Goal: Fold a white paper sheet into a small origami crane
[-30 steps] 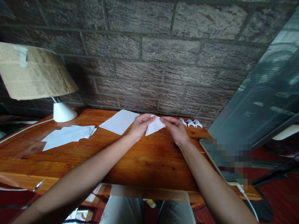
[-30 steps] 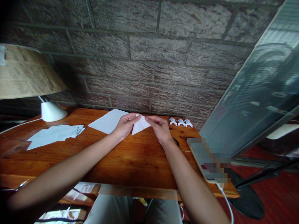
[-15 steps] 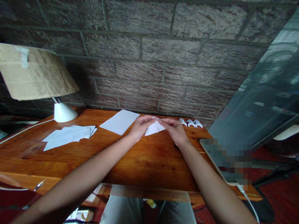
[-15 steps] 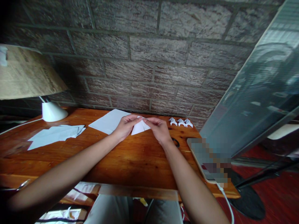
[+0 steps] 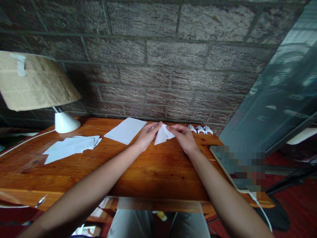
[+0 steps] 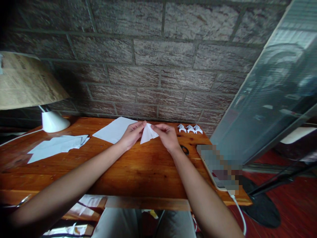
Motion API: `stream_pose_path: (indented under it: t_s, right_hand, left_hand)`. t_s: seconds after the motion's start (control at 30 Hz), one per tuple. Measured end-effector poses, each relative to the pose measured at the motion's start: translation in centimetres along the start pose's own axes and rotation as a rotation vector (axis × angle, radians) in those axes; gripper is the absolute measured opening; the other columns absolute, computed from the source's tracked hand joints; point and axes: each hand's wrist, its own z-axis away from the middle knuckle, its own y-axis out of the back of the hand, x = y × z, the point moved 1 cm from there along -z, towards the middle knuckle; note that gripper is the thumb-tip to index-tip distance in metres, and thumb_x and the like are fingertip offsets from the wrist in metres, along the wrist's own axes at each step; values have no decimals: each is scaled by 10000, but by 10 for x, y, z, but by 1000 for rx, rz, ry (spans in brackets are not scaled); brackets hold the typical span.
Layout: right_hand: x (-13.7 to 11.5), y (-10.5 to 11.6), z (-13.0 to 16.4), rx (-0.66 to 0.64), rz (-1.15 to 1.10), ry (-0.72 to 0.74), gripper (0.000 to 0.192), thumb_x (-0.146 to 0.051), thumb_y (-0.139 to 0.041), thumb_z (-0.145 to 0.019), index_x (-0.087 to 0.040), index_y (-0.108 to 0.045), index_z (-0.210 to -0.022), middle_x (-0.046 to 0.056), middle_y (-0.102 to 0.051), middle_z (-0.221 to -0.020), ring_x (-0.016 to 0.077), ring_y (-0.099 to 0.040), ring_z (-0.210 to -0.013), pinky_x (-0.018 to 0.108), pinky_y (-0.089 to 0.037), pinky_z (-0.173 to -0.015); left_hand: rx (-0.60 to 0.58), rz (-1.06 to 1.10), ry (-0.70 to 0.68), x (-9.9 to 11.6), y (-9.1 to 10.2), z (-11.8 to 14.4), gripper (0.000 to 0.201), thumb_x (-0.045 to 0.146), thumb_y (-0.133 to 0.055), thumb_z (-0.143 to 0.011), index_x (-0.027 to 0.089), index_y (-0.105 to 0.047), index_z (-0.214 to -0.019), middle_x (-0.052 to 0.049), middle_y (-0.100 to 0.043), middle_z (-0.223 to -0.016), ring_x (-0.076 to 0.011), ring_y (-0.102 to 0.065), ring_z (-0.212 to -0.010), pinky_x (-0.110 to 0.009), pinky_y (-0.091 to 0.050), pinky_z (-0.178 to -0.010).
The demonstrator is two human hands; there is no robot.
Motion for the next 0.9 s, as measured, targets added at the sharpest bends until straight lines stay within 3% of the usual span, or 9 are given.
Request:
stream_pose_path:
  t_s: [0.17, 0.4, 0.5, 0.6, 0.7, 0.9]
  right_hand:
    - [0, 2, -1, -14, -25, 2, 318, -496, -816, -628, -204, -741, -726, 5, -726, -730, 151, -603, -670, 296, -486, -716]
    - [-4, 3, -1, -26, -39, -13, 380, -578, -740, -694, -199, -755, -722, 11, -720, -732, 137, -596, -678, 265, -484, -677]
    - [-3, 4, -3, -12, -65, -18, 364, -565, -739, -700, -204, -764, -737, 15, -731, -754, 138, -607, -693, 265, -479, -684]
    - [-1, 6, -3, 1, -65, -9, 340, -534, -761, -686, -202, -770, -756, 8, -736, -747, 137, -603, -673, 272, -466, -685]
    - [0, 7, -4, 21, -82, -24, 341, -526, -780, -661, -203, -767, -771, 10, -749, -783, 145, -614, -679, 279, -469, -687]
    - [-3, 9, -4, 39, -133, -48, 345, -543, -763, -683, -212, -748, -781, 17, -740, -781, 149, -647, -715, 273, -499, -684]
  left_hand:
    - [-66, -95, -56, 4, -2, 4, 332, 393, -816, -672, 169, -743, -906, -49, -756, -882, -166, -663, -805, -284, -485, -788]
    - [64, -90, -90, 4, -1, 1, 367, 426, -839, -617, 160, -715, -837, -54, -753, -863, -176, -667, -807, -313, -483, -818]
    - [73, -48, -63, 3, 1, 1, 423, 414, -853, -596, 182, -683, -906, -29, -748, -863, -158, -666, -782, -291, -482, -784]
    - [-7, -104, -24, 2, 0, 3, 494, 389, -854, -602, 202, -662, -1017, -13, -742, -831, -151, -665, -752, -274, -481, -743]
    - [-80, -173, -17, 2, -3, 6, 454, 384, -844, -621, 184, -696, -1002, -49, -753, -908, -166, -677, -828, -281, -492, -793]
    - [75, 13, 89, 3, 3, 1, 395, 398, -852, -608, 189, -695, -904, -40, -751, -907, -158, -684, -831, -307, -525, -814]
